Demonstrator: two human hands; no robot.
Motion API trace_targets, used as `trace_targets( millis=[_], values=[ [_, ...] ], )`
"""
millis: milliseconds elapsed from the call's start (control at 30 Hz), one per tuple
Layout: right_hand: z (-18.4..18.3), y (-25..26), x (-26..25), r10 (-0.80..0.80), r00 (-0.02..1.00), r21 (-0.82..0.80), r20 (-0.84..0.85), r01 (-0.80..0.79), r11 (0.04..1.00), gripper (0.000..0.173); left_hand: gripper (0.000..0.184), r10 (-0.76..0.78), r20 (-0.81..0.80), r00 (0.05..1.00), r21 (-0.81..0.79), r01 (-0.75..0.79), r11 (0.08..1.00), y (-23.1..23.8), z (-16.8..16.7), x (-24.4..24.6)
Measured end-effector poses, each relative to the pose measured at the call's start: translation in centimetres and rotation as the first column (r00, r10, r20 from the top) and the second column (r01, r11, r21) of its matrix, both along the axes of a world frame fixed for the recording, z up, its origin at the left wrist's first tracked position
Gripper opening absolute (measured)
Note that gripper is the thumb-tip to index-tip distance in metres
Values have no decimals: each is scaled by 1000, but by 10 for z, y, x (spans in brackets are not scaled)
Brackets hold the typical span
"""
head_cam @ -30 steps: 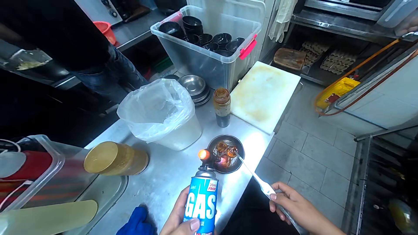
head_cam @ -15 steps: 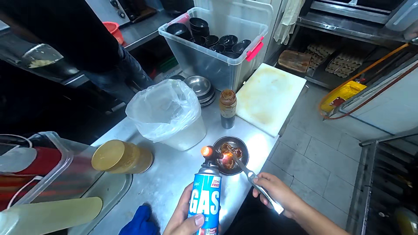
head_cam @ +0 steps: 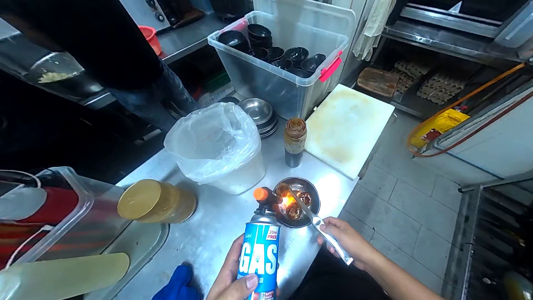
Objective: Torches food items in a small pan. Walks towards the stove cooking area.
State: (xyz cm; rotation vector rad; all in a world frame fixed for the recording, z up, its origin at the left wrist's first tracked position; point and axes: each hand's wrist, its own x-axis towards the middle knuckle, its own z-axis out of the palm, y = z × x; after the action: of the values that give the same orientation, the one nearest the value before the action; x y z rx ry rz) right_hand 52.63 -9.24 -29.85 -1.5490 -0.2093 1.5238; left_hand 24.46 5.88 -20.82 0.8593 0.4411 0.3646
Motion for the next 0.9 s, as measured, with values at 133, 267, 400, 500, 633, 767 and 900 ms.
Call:
trace_targets(
  millis=[133, 267, 400, 500, 633, 767, 900],
  values=[
    [15, -14, -4, 23, 999, -26, -38, -24, 999, 28, 73, 7, 5, 1000, -12, -7, 1000, 1, 0, -2],
    [15, -24, -18, 25, 977, -1, -212, -26, 1000, 29, 72, 19, -1, 1000, -8, -19, 1000, 3, -1, -4],
    [0, -8, -34, -52, 928, 0, -369, 57, 998, 34, 71, 21, -22, 1000, 13, -21, 1000, 4, 2, -2],
    [-6, 0, -39, -91, 898, 1, -431, 101, 995, 34, 71, -1, -15, 1000, 44, 1, 999, 4, 5, -4],
    [-10, 2, -39, -125, 905, -18, -406, 129, 992, 32, 69, -8, 6, 1000, 42, 8, 999, 4, 6, -6],
    [-16, -4, -36, -149, 928, -14, -343, 154, 988, 29, 69, -5, 5, 1000, 48, 5, 999, 4, 4, -7],
    [-15, -13, -28, -138, 969, 13, -207, 144, 989, 28, 71, -9, -4, 1000, 46, 9, 999, 3, 3, -3]
  ],
)
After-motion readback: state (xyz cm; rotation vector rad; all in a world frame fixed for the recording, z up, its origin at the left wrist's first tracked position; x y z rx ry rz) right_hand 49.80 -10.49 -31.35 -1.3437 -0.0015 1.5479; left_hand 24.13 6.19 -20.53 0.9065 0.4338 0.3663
